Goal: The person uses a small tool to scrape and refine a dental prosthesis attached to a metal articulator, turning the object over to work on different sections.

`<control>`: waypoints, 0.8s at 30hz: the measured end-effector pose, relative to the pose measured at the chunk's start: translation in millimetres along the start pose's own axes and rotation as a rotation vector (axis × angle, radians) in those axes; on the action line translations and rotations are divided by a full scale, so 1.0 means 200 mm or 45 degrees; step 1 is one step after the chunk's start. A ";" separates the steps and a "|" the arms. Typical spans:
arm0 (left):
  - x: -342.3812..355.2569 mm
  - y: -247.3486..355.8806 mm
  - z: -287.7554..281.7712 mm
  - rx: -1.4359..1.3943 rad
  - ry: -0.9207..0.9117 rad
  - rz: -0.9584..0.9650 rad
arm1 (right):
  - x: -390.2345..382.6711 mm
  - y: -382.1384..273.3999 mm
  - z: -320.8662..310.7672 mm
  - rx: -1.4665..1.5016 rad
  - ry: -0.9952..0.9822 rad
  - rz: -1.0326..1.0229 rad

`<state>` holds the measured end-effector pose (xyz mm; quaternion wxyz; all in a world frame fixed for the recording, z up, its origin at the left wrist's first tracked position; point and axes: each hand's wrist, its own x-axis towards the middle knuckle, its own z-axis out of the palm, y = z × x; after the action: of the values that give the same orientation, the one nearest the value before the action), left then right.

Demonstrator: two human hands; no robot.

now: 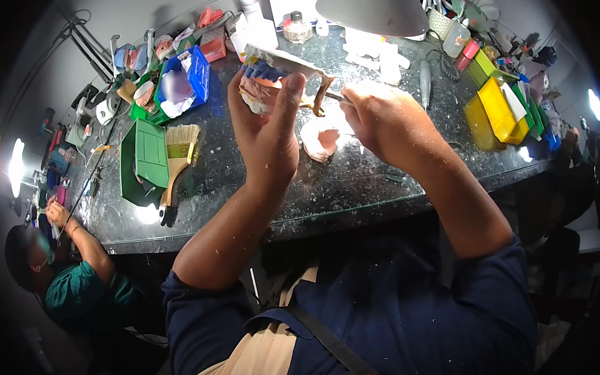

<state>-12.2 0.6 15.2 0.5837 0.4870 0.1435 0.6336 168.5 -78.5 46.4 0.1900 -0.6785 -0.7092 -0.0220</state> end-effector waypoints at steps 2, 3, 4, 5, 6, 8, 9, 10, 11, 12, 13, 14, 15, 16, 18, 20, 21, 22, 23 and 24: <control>0.02 0.01 -0.01 0.028 0.033 0.000 | -0.01 0.02 0.01 -0.052 0.083 -0.177; 0.02 0.02 -0.01 -0.002 0.062 -0.114 | -0.01 0.03 0.01 -0.052 0.083 -0.183; 0.03 0.03 -0.01 -0.034 0.090 -0.228 | -0.01 0.04 0.01 -0.033 0.128 -0.201; 0.04 0.02 -0.02 -0.053 0.043 -0.226 | -0.01 0.04 0.01 -0.013 0.172 -0.217; 0.04 0.03 -0.02 -0.052 0.047 -0.220 | -0.01 0.05 0.01 -0.012 0.173 -0.225; 0.03 0.05 -0.01 -0.222 0.017 -0.256 | 0.00 0.06 0.02 -0.039 0.203 -0.209; 0.03 0.05 -0.01 -0.226 0.015 -0.259 | 0.00 0.07 0.02 -0.065 0.160 -0.166; 0.03 0.05 0.00 -0.252 0.001 -0.281 | 0.00 0.08 0.01 -0.068 0.159 -0.161; 0.03 0.05 0.00 -0.277 -0.014 -0.304 | 0.00 0.08 0.00 -0.011 0.202 -0.238; 0.03 0.05 0.00 -0.282 -0.017 -0.312 | 0.00 0.09 0.00 0.045 0.243 -0.311; 0.04 0.04 -0.01 -0.280 -0.032 -0.316 | 0.01 0.10 -0.01 0.042 0.240 -0.302; 0.04 0.03 -0.01 -0.277 -0.047 -0.320 | 0.02 0.11 -0.02 0.097 0.250 -0.346; 0.04 0.04 0.00 -0.294 -0.054 -0.323 | 0.02 0.12 -0.02 0.154 0.260 -0.393; 0.04 0.04 0.00 -0.296 -0.056 -0.329 | 0.02 0.13 -0.02 0.152 0.258 -0.386; 0.05 0.03 -0.01 -0.344 -0.031 -0.386 | 0.02 0.15 -0.01 0.227 0.277 -0.428; 0.05 0.03 -0.02 -0.348 -0.027 -0.416 | 0.02 0.16 -0.01 0.280 0.244 -0.417; 0.05 0.02 -0.03 -0.370 -0.052 -0.450 | 0.02 0.17 -0.01 0.330 0.209 -0.407; 0.05 0.02 -0.04 -0.392 -0.077 -0.483 | 0.03 0.17 -0.01 0.332 0.208 -0.406; 0.06 0.01 -0.04 -0.392 -0.077 -0.484 | 0.03 0.18 -0.01 0.338 0.167 -0.387; 0.06 0.00 -0.05 -0.421 -0.089 -0.514 | 0.03 0.18 0.00 0.344 0.126 -0.368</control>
<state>-17.6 15.0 16.7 0.7744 0.3681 0.1122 0.5021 203.8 -70.7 40.4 0.3087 -0.5360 -0.7856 0.0129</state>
